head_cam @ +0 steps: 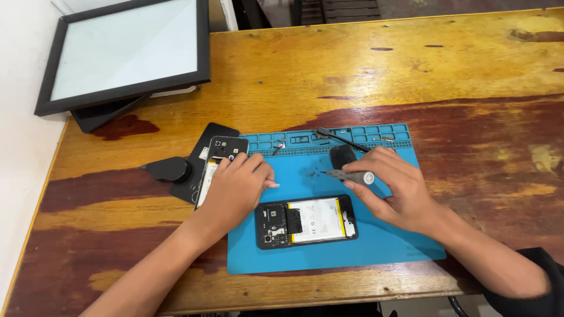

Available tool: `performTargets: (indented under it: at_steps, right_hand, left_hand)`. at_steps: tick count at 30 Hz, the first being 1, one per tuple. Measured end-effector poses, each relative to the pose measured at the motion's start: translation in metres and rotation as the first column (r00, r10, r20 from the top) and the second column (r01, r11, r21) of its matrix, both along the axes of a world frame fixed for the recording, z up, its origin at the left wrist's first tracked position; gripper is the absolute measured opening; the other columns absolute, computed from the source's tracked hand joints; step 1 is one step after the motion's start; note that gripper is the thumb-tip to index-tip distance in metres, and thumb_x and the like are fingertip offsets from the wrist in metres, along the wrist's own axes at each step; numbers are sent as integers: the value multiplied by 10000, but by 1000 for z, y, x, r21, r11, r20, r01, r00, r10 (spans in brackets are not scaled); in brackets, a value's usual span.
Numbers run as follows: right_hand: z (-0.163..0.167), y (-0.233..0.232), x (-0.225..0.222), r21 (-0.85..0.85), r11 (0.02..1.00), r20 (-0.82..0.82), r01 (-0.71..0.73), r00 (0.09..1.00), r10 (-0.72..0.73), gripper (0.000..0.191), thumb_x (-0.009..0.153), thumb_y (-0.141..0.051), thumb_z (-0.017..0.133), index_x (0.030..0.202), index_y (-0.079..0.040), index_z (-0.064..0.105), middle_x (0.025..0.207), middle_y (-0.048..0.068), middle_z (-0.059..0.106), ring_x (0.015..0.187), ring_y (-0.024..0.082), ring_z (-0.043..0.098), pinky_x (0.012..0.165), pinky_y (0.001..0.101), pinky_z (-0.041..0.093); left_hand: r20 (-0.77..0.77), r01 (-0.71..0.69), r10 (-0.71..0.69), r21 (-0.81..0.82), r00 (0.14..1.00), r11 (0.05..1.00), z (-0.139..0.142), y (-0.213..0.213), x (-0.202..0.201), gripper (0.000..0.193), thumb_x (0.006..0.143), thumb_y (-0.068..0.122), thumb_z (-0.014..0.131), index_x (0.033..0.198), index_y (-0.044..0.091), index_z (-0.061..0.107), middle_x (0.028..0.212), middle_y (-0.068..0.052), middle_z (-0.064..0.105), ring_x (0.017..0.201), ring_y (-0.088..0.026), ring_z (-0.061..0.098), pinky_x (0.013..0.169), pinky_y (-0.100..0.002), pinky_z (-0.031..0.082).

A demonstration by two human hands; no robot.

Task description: The person repairs a disassembled smartphone on a blue repair mat. They handle the phone frame, screen and midframe, seat the battery into the chassis, align the back cover, and use a screwdriver to drive screws along the phone's edge.

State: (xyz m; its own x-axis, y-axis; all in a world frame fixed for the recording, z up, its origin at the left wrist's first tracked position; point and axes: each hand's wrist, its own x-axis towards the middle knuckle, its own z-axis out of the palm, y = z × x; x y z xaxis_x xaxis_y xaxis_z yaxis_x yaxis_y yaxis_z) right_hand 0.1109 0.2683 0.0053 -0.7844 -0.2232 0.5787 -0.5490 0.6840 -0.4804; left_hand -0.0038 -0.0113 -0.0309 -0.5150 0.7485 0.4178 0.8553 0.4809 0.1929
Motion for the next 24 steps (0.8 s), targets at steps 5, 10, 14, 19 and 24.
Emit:
performTargets:
  at_steps: [5, 10, 14, 19, 24]
  right_hand:
    - [-3, 1, -1, -88, 996, 27, 24, 999, -22, 243, 871, -11, 775, 1089, 2, 668, 950, 136, 712, 818, 233, 691, 732, 329, 535]
    - [-4, -3, 0, -73, 997, 16, -5, 1000, 6, 238, 869, -6, 776, 1086, 11, 679, 928, 131, 708, 815, 236, 690, 745, 344, 534]
    - [-2, -4, 3, -61, 998, -21, -25, 1000, 23, 227, 855, -5, 787, 1056, 23, 684, 924, 134, 710, 816, 241, 695, 730, 341, 532]
    - [1, -5, 4, -39, 998, -84, -53, 995, 49, 233, 828, 14, 803, 1032, 39, 692, 932, 144, 722, 818, 256, 705, 717, 352, 537]
    - [4, -9, 7, -39, 993, -159, -112, 982, 105, 257, 813, 33, 812, 1040, 35, 691, 982, 165, 734, 889, 283, 733, 779, 366, 578]
  left_hand:
    - [-93, -9, 7, -19, 996, 1000, 4, 0, 4, 155, 978, 207, 638, 915, 66, 630, 868, -72, 589, 809, -253, 558, 717, -393, 388]
    - [-3, -14, 14, 17, 1000, 1000, 12, -1, 8, 146, 1011, 166, 606, 918, 53, 598, 863, -75, 598, 796, -258, 573, 712, -400, 392]
    - [198, 26, -48, 113, 979, 993, 20, 3, 11, 185, 979, 202, 655, 888, 51, 598, 827, -69, 625, 754, -284, 595, 679, -415, 419]
    - [567, 33, -146, 205, 811, 978, 23, 0, 13, 154, 957, 180, 682, 958, 27, 659, 867, -78, 665, 706, -250, 638, 632, -360, 500]
    - [826, -144, -332, 436, 456, 888, 8, 5, 17, 199, 1016, 203, 636, 1010, 17, 707, 897, -36, 730, 770, -121, 702, 646, -263, 549]
